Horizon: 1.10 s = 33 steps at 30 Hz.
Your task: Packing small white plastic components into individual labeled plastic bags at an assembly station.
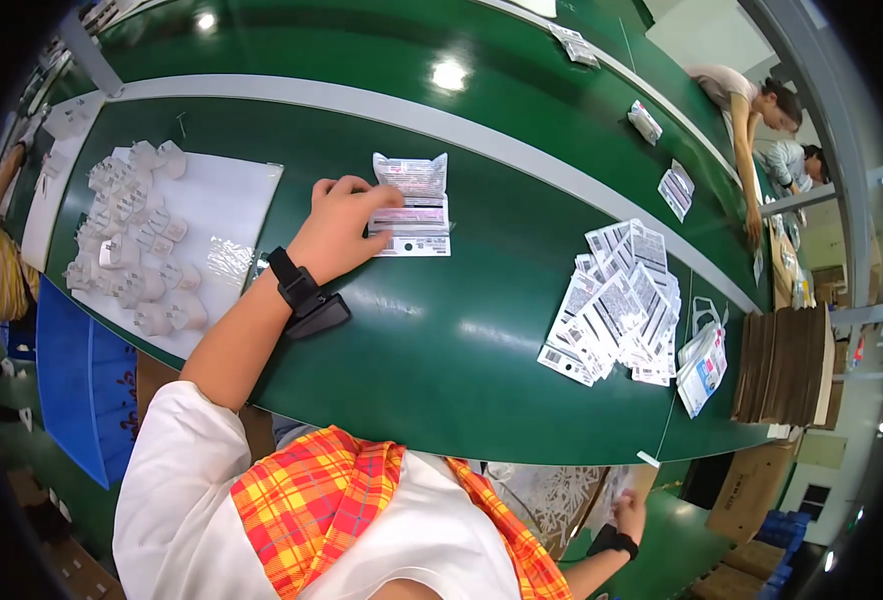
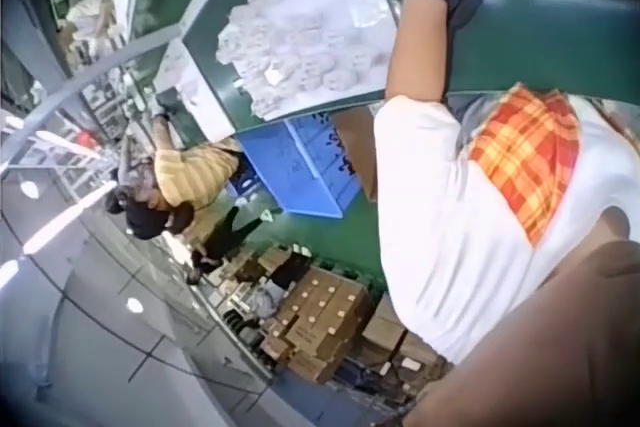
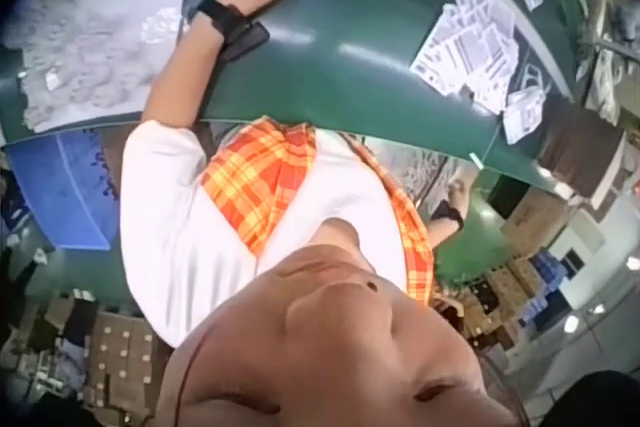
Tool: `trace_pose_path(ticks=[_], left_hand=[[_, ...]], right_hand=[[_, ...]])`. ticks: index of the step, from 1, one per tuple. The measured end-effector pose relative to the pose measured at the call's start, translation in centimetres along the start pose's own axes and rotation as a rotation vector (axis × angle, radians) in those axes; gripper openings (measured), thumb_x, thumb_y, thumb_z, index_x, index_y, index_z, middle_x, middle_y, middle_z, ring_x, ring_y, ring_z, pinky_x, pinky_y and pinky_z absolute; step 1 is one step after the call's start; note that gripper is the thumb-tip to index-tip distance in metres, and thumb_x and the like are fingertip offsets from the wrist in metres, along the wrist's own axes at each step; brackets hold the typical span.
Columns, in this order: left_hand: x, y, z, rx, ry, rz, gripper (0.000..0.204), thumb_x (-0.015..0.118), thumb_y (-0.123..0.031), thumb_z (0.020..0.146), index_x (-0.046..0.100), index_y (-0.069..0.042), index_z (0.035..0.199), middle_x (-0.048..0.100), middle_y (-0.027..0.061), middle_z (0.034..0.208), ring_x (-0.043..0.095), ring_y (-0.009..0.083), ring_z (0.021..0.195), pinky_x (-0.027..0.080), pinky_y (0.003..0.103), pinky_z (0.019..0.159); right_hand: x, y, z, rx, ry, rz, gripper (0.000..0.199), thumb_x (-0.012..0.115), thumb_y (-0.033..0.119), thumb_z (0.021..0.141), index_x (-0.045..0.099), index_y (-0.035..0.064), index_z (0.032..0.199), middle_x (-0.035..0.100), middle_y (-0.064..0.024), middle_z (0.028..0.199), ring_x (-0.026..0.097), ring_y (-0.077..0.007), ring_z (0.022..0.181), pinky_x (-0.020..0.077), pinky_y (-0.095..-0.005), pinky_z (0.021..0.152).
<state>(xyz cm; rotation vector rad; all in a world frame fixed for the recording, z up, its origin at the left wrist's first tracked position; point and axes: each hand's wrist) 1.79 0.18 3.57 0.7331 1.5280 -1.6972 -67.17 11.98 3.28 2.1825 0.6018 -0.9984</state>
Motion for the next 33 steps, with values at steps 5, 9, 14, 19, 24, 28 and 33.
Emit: trace_pose_path(ticks=[5,9,14,19,24,28,33], left_hand=[[0.4,0.3,0.4,0.069,-0.137,0.091,0.021,0.070,-0.016,0.076,0.067,-0.016,0.097,0.063,0.0046,0.107,0.049,0.0253,0.109,0.033,0.045,0.096],[0.5,-0.3,0.1,0.160,-0.172,0.230,0.023,0.071,-0.019,0.076,0.068,-0.019,0.099,0.058,0.0050,0.108,0.049,0.0255,0.103,0.035,0.041,0.090],[-0.1,-0.1,-0.6,0.019,-0.154,0.259,0.031,0.073,-0.027,0.077,0.069,-0.023,0.108,0.052,0.0039,0.110,0.047,0.0264,0.100,0.035,0.040,0.087],[0.3,1.3,-0.8,0.032,-0.193,0.323,0.042,0.070,-0.037,0.080,0.065,-0.027,0.121,0.051,0.0043,0.111,0.046,0.0272,0.100,0.036,0.041,0.087],[-0.2,1.2,0.3,0.016,-0.169,0.299,0.046,0.067,-0.039,0.083,0.062,-0.026,0.126,0.051,0.0052,0.113,0.046,0.0279,0.101,0.036,0.041,0.088],[-0.5,1.7,0.1,0.012,-0.164,0.288,0.046,0.066,-0.037,0.084,0.061,-0.025,0.128,0.050,0.0057,0.114,0.046,0.0283,0.103,0.036,0.042,0.090],[-0.1,1.3,0.1,-0.041,-0.150,0.282,0.042,0.065,-0.032,0.085,0.062,-0.022,0.126,0.050,0.0057,0.115,0.046,0.0287,0.104,0.035,0.043,0.093]], right_hand=[[1.5,11.8,-2.0,-0.600,-0.529,-0.059,0.032,0.058,0.013,0.093,0.055,-0.0062,0.118,0.064,-0.0195,0.108,0.062,-0.0271,0.098,0.0478,-0.0368,0.088],[7.4,33.3,-11.6,-1.055,-0.114,-0.005,0.035,0.057,0.008,0.091,0.056,-0.0032,0.124,0.063,-0.0139,0.117,0.060,-0.0228,0.104,0.0452,-0.0339,0.093],[22.3,47.0,-8.2,-1.344,0.374,-0.242,0.065,0.070,0.038,0.085,0.051,-0.0060,0.128,0.058,-0.0211,0.118,0.061,-0.0292,0.089,0.0493,-0.0361,0.083],[27.4,54.8,-4.7,-1.392,0.345,-0.324,0.035,0.070,0.031,0.081,0.062,-0.0027,0.086,0.066,-0.0222,0.088,0.063,-0.0382,0.086,0.0496,-0.0442,0.077],[23.1,59.4,3.4,-0.960,0.419,0.330,0.036,0.068,0.029,0.084,0.061,-0.0011,0.102,0.069,-0.0135,0.086,0.068,-0.0270,0.081,0.0523,-0.0372,0.072],[14.1,52.8,4.8,-1.229,0.143,0.118,0.036,0.070,0.027,0.083,0.061,0.0002,0.104,0.069,-0.0105,0.085,0.067,-0.0208,0.085,0.0516,-0.0330,0.074],[7.4,38.3,1.7,-1.052,0.104,-0.610,0.024,0.071,0.014,0.078,0.063,0.0009,0.097,0.065,-0.0140,0.090,0.063,-0.0269,0.082,0.0493,-0.0363,0.074]])
Point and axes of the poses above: each hand's wrist, its own z-axis towards the middle knuckle, its own x-axis out of the palm, y = z × x
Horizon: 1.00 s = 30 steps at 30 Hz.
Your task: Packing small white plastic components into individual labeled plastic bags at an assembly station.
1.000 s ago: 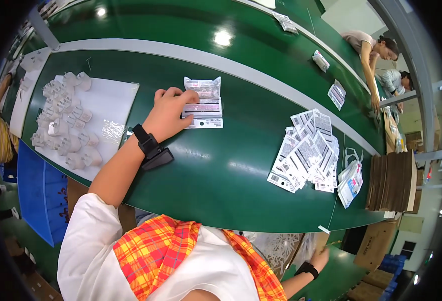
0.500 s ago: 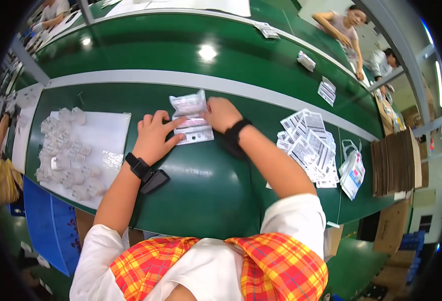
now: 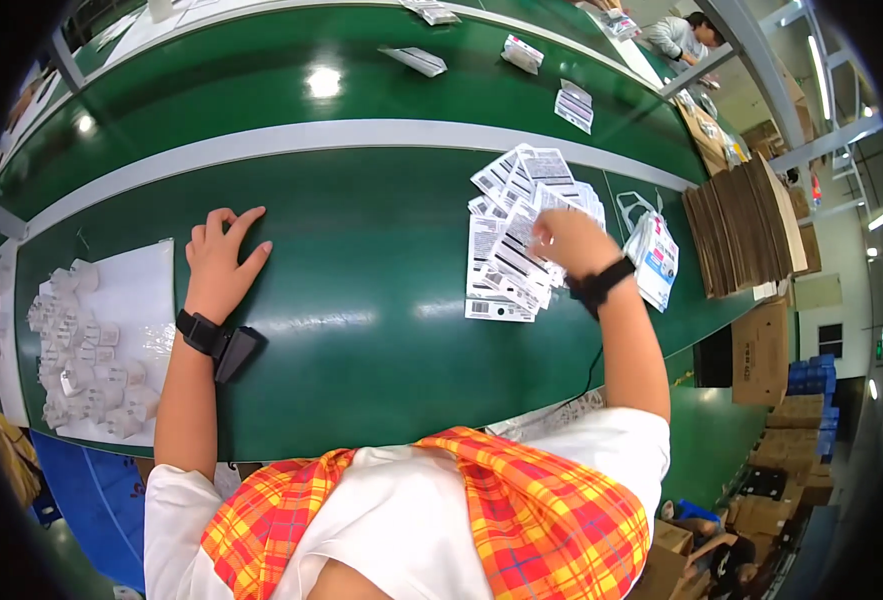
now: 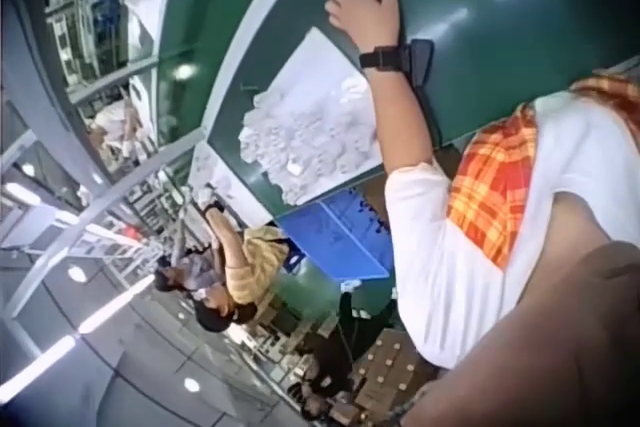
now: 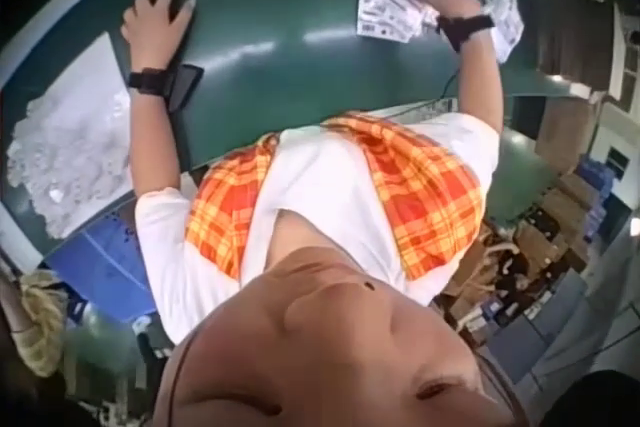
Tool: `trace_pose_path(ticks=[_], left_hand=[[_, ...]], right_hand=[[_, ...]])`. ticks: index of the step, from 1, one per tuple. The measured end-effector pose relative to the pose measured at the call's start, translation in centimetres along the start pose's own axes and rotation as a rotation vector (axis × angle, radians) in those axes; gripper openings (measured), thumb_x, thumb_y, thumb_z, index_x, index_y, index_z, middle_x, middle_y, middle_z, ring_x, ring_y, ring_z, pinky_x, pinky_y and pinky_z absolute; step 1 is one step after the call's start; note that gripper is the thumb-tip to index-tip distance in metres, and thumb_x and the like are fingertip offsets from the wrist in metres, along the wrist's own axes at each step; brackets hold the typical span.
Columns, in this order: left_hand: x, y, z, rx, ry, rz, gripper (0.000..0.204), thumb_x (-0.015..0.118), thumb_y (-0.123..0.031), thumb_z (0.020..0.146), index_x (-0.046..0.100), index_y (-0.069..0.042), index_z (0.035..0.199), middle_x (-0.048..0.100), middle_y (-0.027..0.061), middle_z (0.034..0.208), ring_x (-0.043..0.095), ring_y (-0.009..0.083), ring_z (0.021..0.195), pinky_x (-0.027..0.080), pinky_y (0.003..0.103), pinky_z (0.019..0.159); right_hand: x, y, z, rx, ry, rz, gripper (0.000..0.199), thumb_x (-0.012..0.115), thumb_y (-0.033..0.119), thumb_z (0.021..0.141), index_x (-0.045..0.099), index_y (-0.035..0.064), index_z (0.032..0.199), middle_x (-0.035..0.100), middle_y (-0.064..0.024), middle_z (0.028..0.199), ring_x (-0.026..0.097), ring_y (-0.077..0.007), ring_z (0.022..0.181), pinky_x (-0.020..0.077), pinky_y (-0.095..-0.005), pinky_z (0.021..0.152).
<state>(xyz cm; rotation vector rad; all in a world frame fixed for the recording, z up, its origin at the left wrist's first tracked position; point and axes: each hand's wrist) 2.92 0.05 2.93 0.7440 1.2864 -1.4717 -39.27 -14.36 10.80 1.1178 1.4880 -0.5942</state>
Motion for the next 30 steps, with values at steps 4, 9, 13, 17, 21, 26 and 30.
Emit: trace_pose_path(ticks=[4,9,13,17,21,26,30], left_hand=[[0.4,-0.2,0.3,0.006,-0.020,-0.018,0.040,0.065,-0.030,0.085,0.062,-0.021,0.124,0.050,0.0055,0.116,0.045,0.0290,0.105,0.036,0.043,0.094],[0.7,0.1,-0.3,0.090,-0.083,-0.079,0.038,0.063,-0.027,0.086,0.062,-0.019,0.122,0.053,0.0054,0.117,0.046,0.0300,0.109,0.035,0.044,0.096],[-0.9,-1.1,-0.3,0.297,-0.241,-0.187,0.034,0.060,-0.022,0.088,0.061,-0.015,0.121,0.058,0.0064,0.119,0.049,0.0295,0.113,0.035,0.044,0.097],[-0.8,-2.3,-0.1,0.376,-0.223,-0.391,0.034,0.049,-0.026,0.096,0.059,-0.010,0.125,0.059,0.0099,0.126,0.051,0.0303,0.119,0.033,0.045,0.104],[0.4,-0.5,-0.6,0.060,0.105,-0.601,0.045,0.032,-0.034,0.103,0.054,-0.007,0.132,0.058,0.0141,0.130,0.052,0.0325,0.121,0.028,0.047,0.112],[0.3,1.0,0.3,0.017,0.112,-0.648,0.047,0.028,-0.034,0.103,0.053,-0.008,0.133,0.060,0.0155,0.127,0.055,0.0329,0.119,0.027,0.049,0.113],[0.7,1.4,0.8,0.018,0.192,-0.457,0.040,0.035,-0.029,0.101,0.056,-0.009,0.129,0.062,0.0165,0.123,0.055,0.0330,0.118,0.030,0.052,0.111]], right_hand=[[5.5,0.0,-3.6,-0.048,-0.241,0.062,0.025,0.072,0.009,0.076,0.061,0.0007,0.097,0.063,-0.0145,0.090,0.061,-0.0313,0.085,0.0486,-0.0378,0.075],[4.8,2.4,-2.6,-0.145,-0.183,0.120,0.025,0.070,0.006,0.076,0.058,0.0010,0.098,0.059,-0.0149,0.093,0.059,-0.0339,0.088,0.0476,-0.0377,0.076],[2.7,12.7,0.4,-0.526,-0.171,0.269,0.026,0.068,0.004,0.077,0.057,0.0024,0.100,0.058,-0.0157,0.096,0.058,-0.0345,0.089,0.0470,-0.0397,0.078],[6.8,19.1,6.1,-0.819,-0.118,0.218,0.029,0.064,0.002,0.077,0.057,0.0023,0.105,0.058,-0.0156,0.101,0.057,-0.0349,0.096,0.0475,-0.0408,0.085],[9.0,22.4,8.3,-0.848,-0.165,0.140,0.033,0.062,0.005,0.076,0.057,0.0002,0.109,0.056,-0.0170,0.106,0.056,-0.0360,0.101,0.0470,-0.0415,0.091],[9.1,24.5,8.7,-0.952,-0.131,0.038,0.035,0.060,0.008,0.076,0.057,-0.0015,0.110,0.055,-0.0186,0.113,0.055,-0.0371,0.104,0.0470,-0.0424,0.092],[9.2,25.9,8.4,-0.906,-0.007,0.226,0.032,0.060,0.010,0.077,0.058,-0.0001,0.107,0.055,-0.0195,0.111,0.055,-0.0383,0.103,0.0470,-0.0435,0.090]])
Point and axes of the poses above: each hand's wrist, its own z-axis towards the middle knuckle, its own x-axis out of the palm, y = z × x
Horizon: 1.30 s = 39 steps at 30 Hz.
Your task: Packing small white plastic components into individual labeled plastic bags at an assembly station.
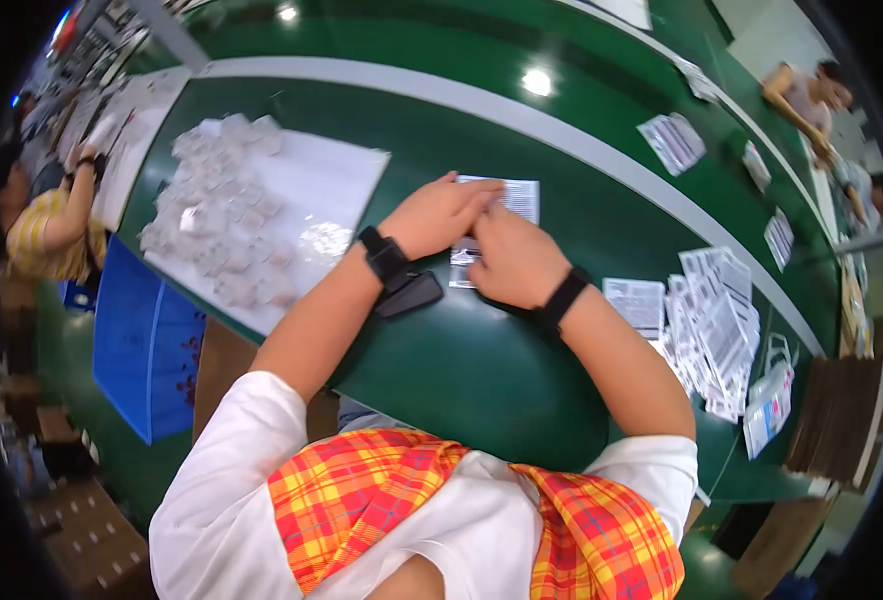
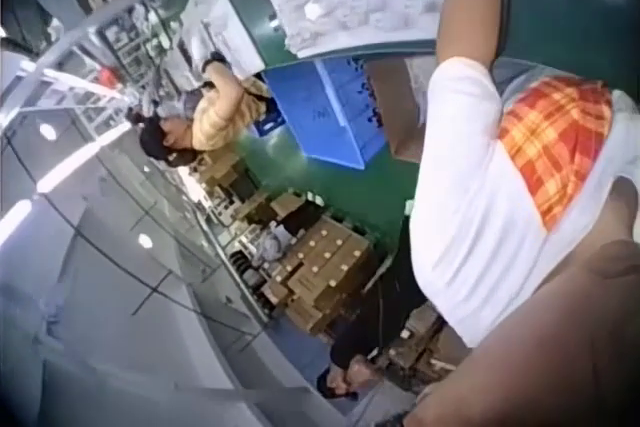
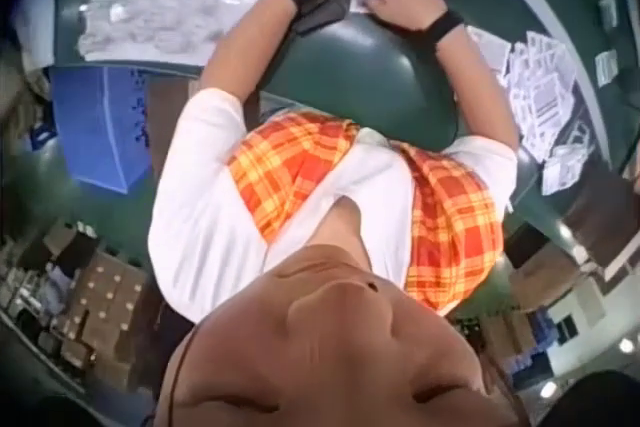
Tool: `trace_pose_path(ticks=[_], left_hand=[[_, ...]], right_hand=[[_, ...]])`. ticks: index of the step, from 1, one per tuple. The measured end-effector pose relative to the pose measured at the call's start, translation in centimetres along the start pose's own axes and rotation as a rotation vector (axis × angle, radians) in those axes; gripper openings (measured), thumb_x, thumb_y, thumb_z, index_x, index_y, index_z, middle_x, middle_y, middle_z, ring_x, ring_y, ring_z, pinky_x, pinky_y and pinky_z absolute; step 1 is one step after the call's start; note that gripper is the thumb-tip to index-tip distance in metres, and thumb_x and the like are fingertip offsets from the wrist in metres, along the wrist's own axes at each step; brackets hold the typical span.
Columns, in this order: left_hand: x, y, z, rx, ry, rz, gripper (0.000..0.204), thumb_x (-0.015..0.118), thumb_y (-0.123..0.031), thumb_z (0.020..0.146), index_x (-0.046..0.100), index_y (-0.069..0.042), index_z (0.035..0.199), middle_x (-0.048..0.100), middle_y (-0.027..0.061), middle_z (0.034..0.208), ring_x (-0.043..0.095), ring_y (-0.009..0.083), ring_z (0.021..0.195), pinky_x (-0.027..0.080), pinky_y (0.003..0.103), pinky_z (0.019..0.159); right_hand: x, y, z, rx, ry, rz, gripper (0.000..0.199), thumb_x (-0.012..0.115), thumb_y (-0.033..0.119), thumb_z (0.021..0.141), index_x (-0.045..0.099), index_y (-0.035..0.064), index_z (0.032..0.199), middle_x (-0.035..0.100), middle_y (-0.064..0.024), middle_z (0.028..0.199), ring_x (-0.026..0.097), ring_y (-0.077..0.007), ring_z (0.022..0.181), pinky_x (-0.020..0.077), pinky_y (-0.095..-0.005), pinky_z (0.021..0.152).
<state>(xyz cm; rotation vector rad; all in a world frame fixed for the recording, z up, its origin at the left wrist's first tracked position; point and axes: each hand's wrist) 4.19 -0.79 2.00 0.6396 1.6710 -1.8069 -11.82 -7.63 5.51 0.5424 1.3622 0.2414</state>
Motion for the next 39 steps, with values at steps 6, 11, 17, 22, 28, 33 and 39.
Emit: trace_pose_path(ticks=[6,11,17,22,28,33,39], left_hand=[[0.5,-0.3,-1.0,0.092,0.072,0.226,0.051,0.053,-0.038,0.091,0.050,-0.018,0.137,0.048,0.0108,0.144,0.044,0.0281,0.133,0.018,0.060,0.114],[0.6,-1.2,-3.0,0.109,0.060,0.440,0.061,0.058,-0.044,0.086,0.045,-0.024,0.142,0.032,0.0068,0.155,0.028,0.0275,0.144,0.014,0.064,0.113],[4.3,1.8,-2.4,0.394,-0.443,0.493,0.058,0.059,-0.040,0.085,0.047,-0.024,0.140,0.036,0.0063,0.152,0.028,0.0329,0.143,0.017,0.066,0.110],[2.9,0.3,-0.5,0.257,-0.113,0.582,0.052,0.059,-0.040,0.084,0.055,-0.022,0.133,0.040,0.0060,0.149,0.034,0.0304,0.139,0.022,0.061,0.110],[3.3,2.0,-1.7,0.223,-0.300,0.279,0.032,0.053,-0.032,0.087,0.067,-0.017,0.112,0.051,0.0098,0.139,0.043,0.0278,0.132,0.033,0.049,0.106],[-0.2,-1.6,-1.0,0.146,-0.065,0.340,0.033,0.057,-0.020,0.081,0.065,-0.011,0.112,0.058,0.0101,0.130,0.051,0.0279,0.122,0.038,0.047,0.102],[3.0,0.9,0.0,0.326,-0.314,0.332,0.032,0.058,-0.011,0.077,0.065,-0.009,0.109,0.060,0.0100,0.126,0.053,0.0283,0.118,0.040,0.045,0.100]], right_hand=[[-1.9,1.6,-3.5,-0.253,0.225,-0.065,0.018,0.059,0.008,0.077,0.057,0.0027,0.094,0.053,-0.0154,0.086,0.054,-0.0368,0.084,0.0455,-0.0458,0.076],[-4.4,7.2,-4.0,-0.055,0.429,-0.072,0.015,0.057,0.004,0.078,0.059,0.0029,0.093,0.056,-0.0158,0.097,0.057,-0.0347,0.089,0.0467,-0.0413,0.076],[-1.9,12.2,8.3,-0.378,0.175,0.269,0.051,0.064,0.001,0.078,0.052,0.0066,0.127,0.058,-0.0152,0.113,0.059,-0.0343,0.099,0.0492,-0.0383,0.084],[2.5,14.3,16.5,-0.267,0.511,-0.090,0.053,0.069,0.006,0.077,0.054,0.0091,0.128,0.058,-0.0149,0.106,0.058,-0.0340,0.103,0.0489,-0.0407,0.086],[-1.2,11.7,14.6,-0.353,0.148,0.250,0.043,0.073,0.018,0.072,0.058,0.0027,0.110,0.060,-0.0099,0.108,0.060,-0.0250,0.099,0.0485,-0.0351,0.085],[-8.9,0.2,5.9,-0.216,-0.397,0.917,0.049,0.064,0.019,0.077,0.046,0.0067,0.121,0.062,-0.0101,0.104,0.062,-0.0210,0.085,0.0509,-0.0325,0.077],[-5.2,-2.1,0.6,0.519,-0.324,0.585,0.044,0.054,0.026,0.089,0.042,0.0075,0.127,0.062,-0.0082,0.103,0.062,-0.0170,0.080,0.0508,-0.0275,0.070]])
Point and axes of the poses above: each hand's wrist, its own z-axis towards the middle knuckle, its own x-axis out of the palm, y = z × x
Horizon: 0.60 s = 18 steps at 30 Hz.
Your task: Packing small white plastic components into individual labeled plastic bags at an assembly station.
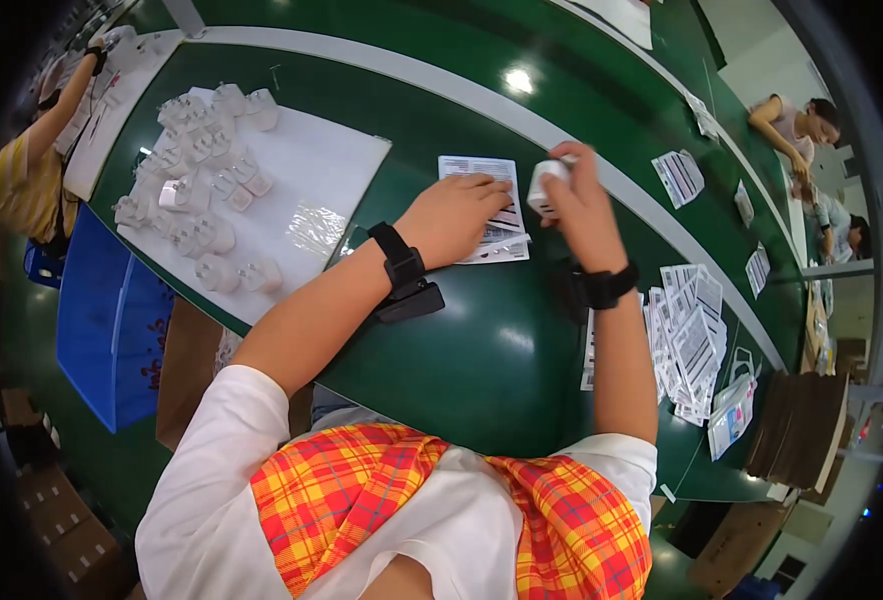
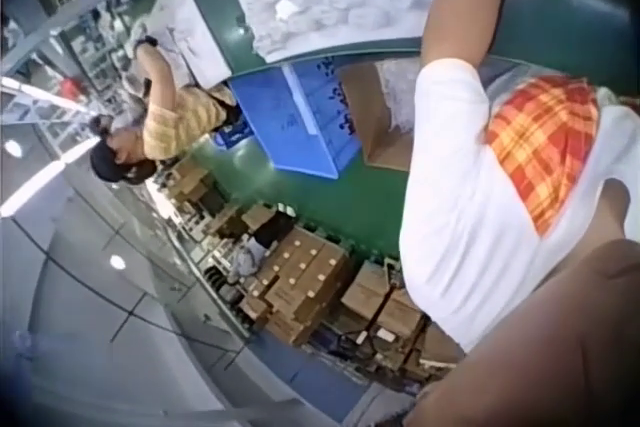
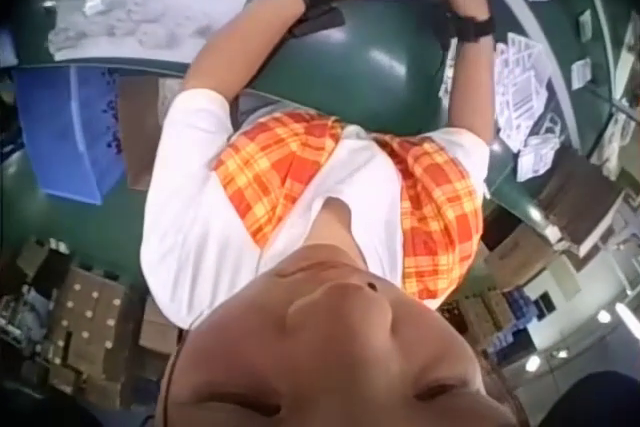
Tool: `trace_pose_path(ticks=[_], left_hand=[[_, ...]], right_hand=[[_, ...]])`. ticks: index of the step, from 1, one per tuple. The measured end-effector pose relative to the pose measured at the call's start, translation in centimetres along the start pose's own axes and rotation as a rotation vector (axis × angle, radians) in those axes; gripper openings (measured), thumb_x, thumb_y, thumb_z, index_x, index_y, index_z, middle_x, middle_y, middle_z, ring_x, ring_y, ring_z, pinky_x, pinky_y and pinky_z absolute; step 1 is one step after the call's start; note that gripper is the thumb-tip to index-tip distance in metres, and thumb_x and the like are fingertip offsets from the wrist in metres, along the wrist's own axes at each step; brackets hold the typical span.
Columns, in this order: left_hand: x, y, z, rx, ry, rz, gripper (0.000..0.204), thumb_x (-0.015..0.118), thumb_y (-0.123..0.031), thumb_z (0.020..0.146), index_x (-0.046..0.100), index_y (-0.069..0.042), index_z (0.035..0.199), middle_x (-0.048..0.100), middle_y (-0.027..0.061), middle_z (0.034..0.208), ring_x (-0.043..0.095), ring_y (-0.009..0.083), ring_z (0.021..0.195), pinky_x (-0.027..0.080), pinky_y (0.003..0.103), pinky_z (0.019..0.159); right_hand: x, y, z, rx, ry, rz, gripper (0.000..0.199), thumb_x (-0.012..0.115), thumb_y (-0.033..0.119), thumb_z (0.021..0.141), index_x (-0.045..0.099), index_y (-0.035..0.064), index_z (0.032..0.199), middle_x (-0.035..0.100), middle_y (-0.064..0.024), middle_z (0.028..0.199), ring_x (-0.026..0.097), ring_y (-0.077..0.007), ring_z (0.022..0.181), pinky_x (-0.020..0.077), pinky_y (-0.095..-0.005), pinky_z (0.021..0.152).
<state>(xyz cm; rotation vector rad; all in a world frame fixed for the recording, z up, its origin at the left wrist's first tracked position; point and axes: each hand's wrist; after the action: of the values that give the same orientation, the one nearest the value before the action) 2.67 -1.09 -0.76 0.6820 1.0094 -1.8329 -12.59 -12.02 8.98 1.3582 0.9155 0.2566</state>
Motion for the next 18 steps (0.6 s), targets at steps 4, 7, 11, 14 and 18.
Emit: trace_pose_path(ticks=[4,7,11,14,18], left_hand=[[-1.6,-0.5,0.6,-0.052,0.124,-0.082,0.030,0.056,-0.011,0.079,0.065,-0.008,0.108,0.060,0.0106,0.125,0.053,0.0282,0.118,0.041,0.045,0.099],[-2.7,0.7,0.5,-0.068,0.220,-0.095,0.031,0.056,-0.011,0.080,0.065,-0.007,0.109,0.061,0.0113,0.124,0.054,0.0285,0.118,0.042,0.045,0.098],[-3.2,1.7,0.6,-0.299,0.101,-0.233,0.033,0.054,-0.016,0.086,0.063,-0.006,0.116,0.060,0.0117,0.125,0.053,0.0288,0.120,0.041,0.045,0.099],[-3.3,1.8,0.7,-0.367,0.101,-0.280,0.035,0.050,-0.022,0.092,0.061,-0.006,0.121,0.060,0.0140,0.126,0.048,0.0308,0.126,0.037,0.046,0.104],[-2.8,1.3,0.3,-0.334,0.152,-0.170,0.041,0.048,-0.027,0.095,0.053,-0.007,0.131,0.053,0.0183,0.134,0.041,0.0335,0.134,0.030,0.054,0.109]], right_hand=[[1.1,-1.9,0.2,0.096,0.129,-0.142,0.042,0.057,0.021,0.089,0.044,0.0081,0.127,0.063,-0.0108,0.103,0.062,-0.0189,0.076,0.0505,-0.0278,0.070],[2.5,-2.1,-0.2,-0.548,0.107,-0.602,0.045,0.067,0.014,0.082,0.047,0.0065,0.121,0.060,-0.0150,0.108,0.061,-0.0241,0.083,0.0505,-0.0312,0.074],[3.1,0.1,-3.6,-0.259,0.140,-0.350,0.054,0.077,0.011,0.071,0.051,0.0047,0.117,0.054,-0.0177,0.110,0.057,-0.0318,0.094,0.0489,-0.0363,0.081],[3.0,0.2,-3.3,-0.504,0.129,-0.558,0.057,0.079,0.010,0.067,0.050,0.0036,0.115,0.053,-0.0177,0.110,0.055,-0.0342,0.098,0.0474,-0.0391,0.084],[4.6,-0.4,-2.6,-0.575,0.003,-0.635,0.050,0.079,0.011,0.067,0.050,0.0028,0.107,0.054,-0.0185,0.109,0.053,-0.0367,0.099,0.0460,-0.0413,0.084]])
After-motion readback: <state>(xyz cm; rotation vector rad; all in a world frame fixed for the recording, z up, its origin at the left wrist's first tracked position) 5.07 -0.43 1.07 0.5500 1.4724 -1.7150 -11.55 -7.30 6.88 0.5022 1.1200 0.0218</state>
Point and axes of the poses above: each hand's wrist, its own z-axis towards the middle knuckle, its own x-axis out of the palm, y = z × x
